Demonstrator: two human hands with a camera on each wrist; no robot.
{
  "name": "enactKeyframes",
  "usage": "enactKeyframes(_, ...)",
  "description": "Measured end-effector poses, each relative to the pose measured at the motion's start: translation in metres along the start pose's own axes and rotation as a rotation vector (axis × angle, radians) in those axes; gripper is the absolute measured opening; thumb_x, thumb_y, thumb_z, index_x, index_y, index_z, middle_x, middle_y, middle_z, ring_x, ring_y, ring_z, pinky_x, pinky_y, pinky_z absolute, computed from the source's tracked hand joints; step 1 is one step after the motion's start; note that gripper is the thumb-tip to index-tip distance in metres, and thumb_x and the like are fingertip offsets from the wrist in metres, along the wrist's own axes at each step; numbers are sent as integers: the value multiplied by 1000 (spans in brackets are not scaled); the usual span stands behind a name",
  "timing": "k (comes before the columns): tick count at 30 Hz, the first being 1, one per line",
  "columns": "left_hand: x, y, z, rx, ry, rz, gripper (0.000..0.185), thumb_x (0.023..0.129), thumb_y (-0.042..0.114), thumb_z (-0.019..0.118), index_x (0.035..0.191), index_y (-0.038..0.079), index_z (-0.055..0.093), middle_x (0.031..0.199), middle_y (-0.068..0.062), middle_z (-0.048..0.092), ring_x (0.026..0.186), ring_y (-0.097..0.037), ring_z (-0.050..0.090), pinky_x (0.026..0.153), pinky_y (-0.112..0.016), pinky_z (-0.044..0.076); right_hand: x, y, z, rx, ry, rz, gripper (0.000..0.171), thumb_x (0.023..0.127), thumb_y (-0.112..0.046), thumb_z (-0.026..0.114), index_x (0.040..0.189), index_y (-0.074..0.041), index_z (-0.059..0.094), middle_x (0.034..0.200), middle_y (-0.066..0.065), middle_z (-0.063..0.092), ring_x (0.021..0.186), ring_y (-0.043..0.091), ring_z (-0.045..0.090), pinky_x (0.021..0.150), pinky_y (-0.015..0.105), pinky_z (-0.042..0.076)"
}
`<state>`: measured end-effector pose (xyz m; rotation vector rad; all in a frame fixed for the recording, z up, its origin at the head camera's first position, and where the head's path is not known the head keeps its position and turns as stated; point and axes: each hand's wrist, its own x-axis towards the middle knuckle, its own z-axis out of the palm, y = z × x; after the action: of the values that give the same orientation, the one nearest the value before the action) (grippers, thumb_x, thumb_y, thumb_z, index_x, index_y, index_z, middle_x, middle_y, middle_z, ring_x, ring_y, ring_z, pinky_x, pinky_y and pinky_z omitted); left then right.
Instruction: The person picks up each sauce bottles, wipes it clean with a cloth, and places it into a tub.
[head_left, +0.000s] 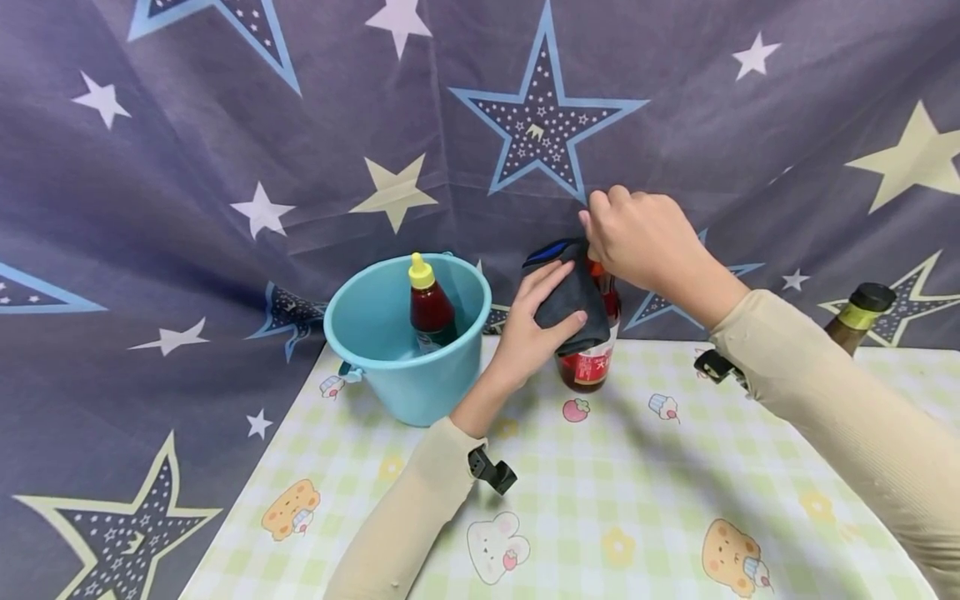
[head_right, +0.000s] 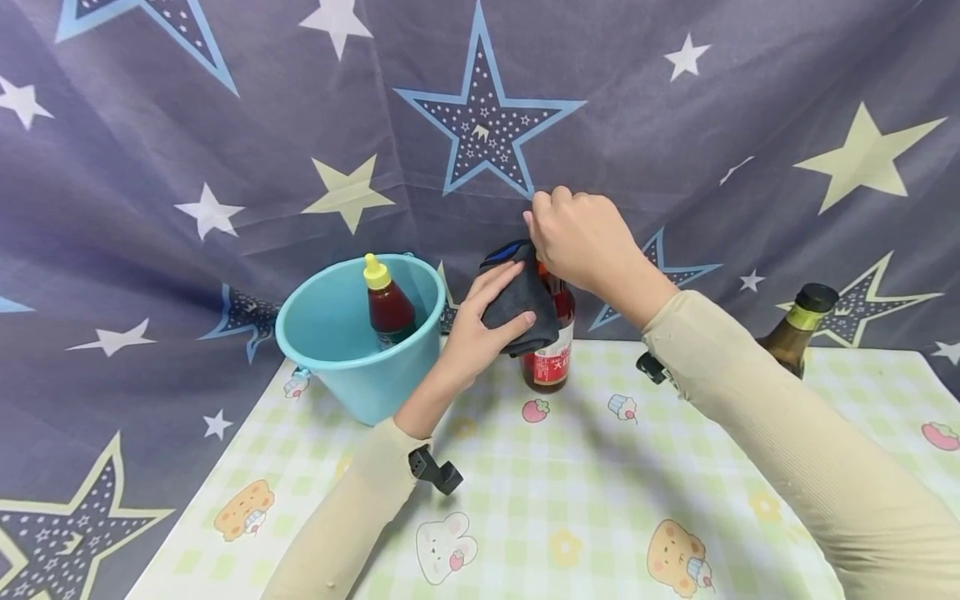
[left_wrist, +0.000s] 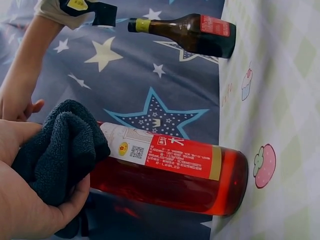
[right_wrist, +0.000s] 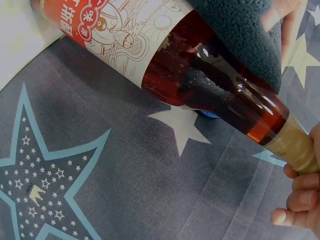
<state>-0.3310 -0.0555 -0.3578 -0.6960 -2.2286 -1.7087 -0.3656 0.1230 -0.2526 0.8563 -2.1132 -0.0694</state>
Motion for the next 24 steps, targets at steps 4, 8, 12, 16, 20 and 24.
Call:
enactKeyframes(4,-1,-2,-1,-9,-8,-7,64,92,10,75,151,17,52,160,-4,39,149,-22,35,121,-43,35,1,0,-1,1,2,1,38,106,-16,46,72,0,46,59,7,35,42,24,36,40,36,31)
enactKeyframes(8,-3,-3,-2,-7,-15,-10,63,92,9,74,151,17,53,160,-4,39,149,-22,35,121,-44,35,2,1,-1,1,2,2,38,107,-16,46,72,0,46,59,8,36,43,25,37,40,37,33)
enactKeyframes(12,-4,-5,-3,-1,-16,-14,63,91,9,75,150,17,54,160,-4,40,150,-22,34,121,-44,34,2,1,-2,1,4,2,38,107,-16,45,72,0,46,59,9,37,43,26,38,40,38,34)
enactKeyframes(16,-5,-7,-4,-9,-24,-20,62,91,9,75,150,17,55,160,-4,39,150,-23,34,121,-45,35,1,1,-2,1,5,5,38,106,-16,46,72,1,47,59,9,38,43,26,38,40,39,34)
enactKeyframes(20,-6,-9,-6,-12,-40,-22,63,92,10,75,150,18,54,161,-4,38,150,-23,34,119,-45,36,0,1,-1,3,-5,12,38,107,-17,46,72,0,46,59,8,36,43,24,37,40,37,33)
enactKeyframes(24,-7,-13,-8,-16,-53,-43,63,92,10,75,151,20,53,161,-3,38,148,-24,36,117,-45,39,0,-1,0,3,-26,19,38,107,-17,45,73,-1,46,59,7,35,43,23,35,41,35,31)
